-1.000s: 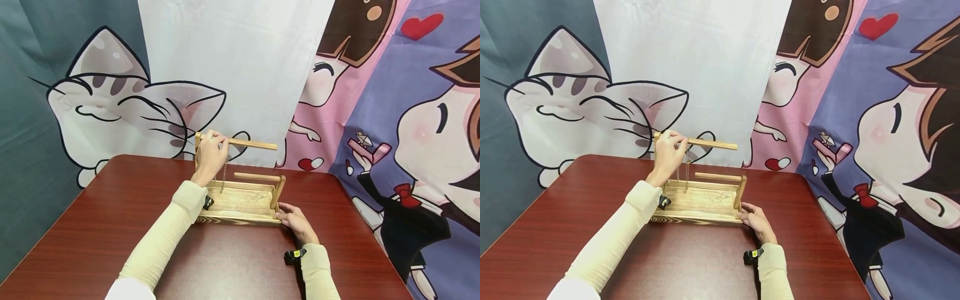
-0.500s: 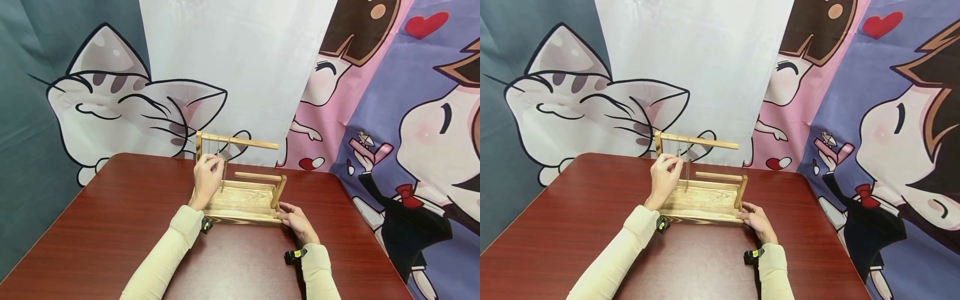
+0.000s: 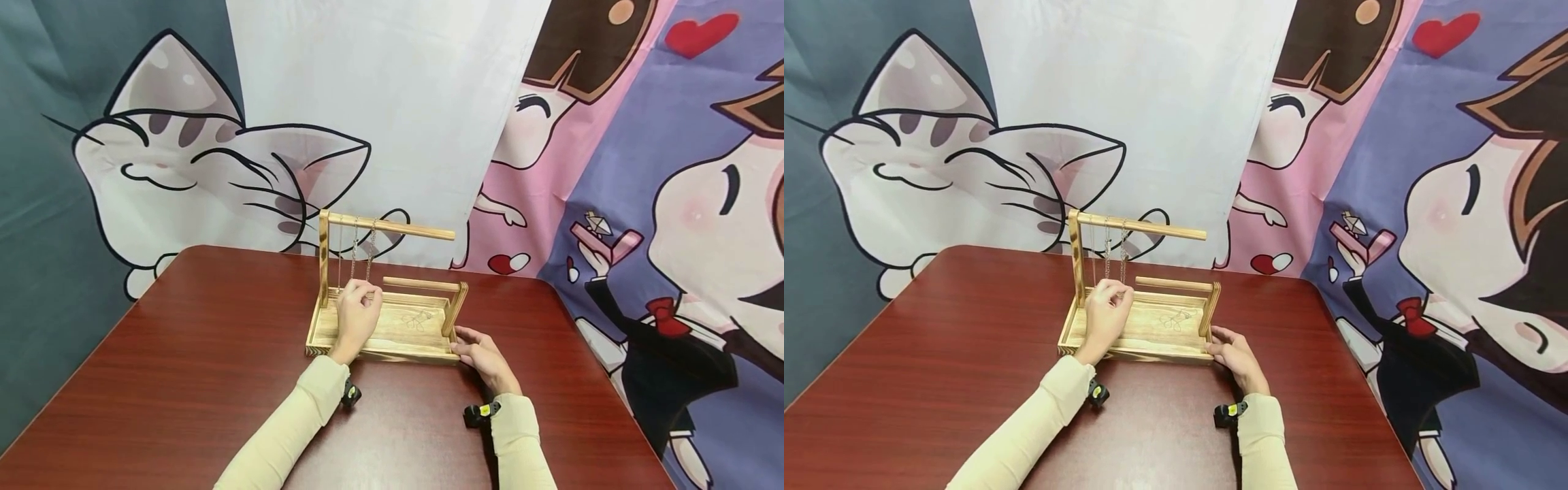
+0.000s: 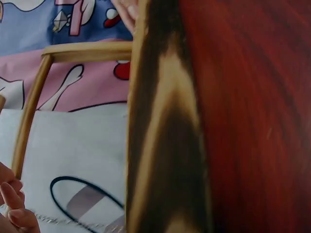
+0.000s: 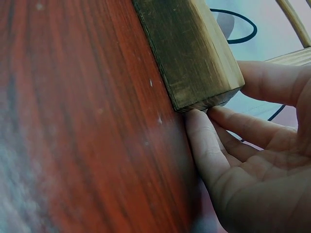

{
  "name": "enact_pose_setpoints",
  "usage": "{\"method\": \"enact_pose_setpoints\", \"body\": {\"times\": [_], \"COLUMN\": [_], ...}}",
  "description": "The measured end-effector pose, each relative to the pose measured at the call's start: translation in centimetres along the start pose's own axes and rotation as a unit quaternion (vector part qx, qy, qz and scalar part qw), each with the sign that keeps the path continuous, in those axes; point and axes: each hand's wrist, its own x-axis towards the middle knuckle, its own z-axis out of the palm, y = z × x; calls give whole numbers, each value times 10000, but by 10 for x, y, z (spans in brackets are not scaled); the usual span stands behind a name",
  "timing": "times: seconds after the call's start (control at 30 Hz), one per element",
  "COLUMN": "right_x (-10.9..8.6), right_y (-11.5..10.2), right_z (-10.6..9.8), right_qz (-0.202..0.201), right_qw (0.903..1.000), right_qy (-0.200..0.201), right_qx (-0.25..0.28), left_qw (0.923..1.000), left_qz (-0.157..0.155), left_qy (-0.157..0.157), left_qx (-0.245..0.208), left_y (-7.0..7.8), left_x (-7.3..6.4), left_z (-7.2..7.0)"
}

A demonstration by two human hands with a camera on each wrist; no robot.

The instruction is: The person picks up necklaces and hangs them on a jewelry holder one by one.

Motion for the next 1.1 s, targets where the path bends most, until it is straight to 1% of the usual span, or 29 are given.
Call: {"method": "enact_pose_setpoints", "body": {"times": [0.13, 0.23, 0.3, 0.4, 0.47, 0.57, 0.63, 0.7, 0.77, 0.87, 0.93, 0.97, 1.03, 1.1], "right_x": [2, 3, 3, 2, 2, 1, 2, 1, 2, 2, 2, 2, 2, 2], "right_y": [0, 1, 1, 1, 1, 0, 0, 1, 2, 3, 4, 4, 3, 2], "right_z": [0, 0, 0, 0, 0, -1, -1, -1, -1, 0, 0, 0, 0, 1], "right_qz": [-25, -43, -59, -61, -46, -52, -58, -92, -93, -133, -130, -128, -127, -112], "right_qw": [10000, 9999, 9999, 9999, 9999, 9999, 9999, 9999, 9999, 9998, 9999, 9998, 9998, 9999], "right_qy": [21, 0, -51, -49, -10, 19, 38, 1, -31, -39, -18, -1, 10, -23], "right_qx": [46, 118, 131, 117, 114, 106, 131, 133, 132, 107, 108, 125, 131, 126], "left_qw": [9987, 9954, 9906, 9795, 9723, 9653, 9605, 9544, 9442, 9289, 9198, 9167, 9120, 9091], "left_qz": [-466, -892, -1236, -1730, -1944, -2070, -2124, -2196, -2353, -2485, -2502, -2461, -2424, -2382], "left_qy": [-161, -356, -586, -1031, -1295, -1591, -1792, -1991, -2231, -2588, -2833, -2941, -3093, -3193], "left_qx": [-109, -8, 66, 59, 24, 56, 156, 358, 570, 916, 1054, 1125, 1181, 1219], "left_y": [-1, -3, -4, -5, -7, -10, -13, -15, -15, -14, -13, -13, -13, -14], "left_x": [-10, -17, -21, -24, -24, -23, -22, -22, -21, -19, -18, -18, -17, -17], "left_z": [8, 14, 17, 22, 25, 31, 35, 38, 40, 44, 48, 49, 53, 56]}}
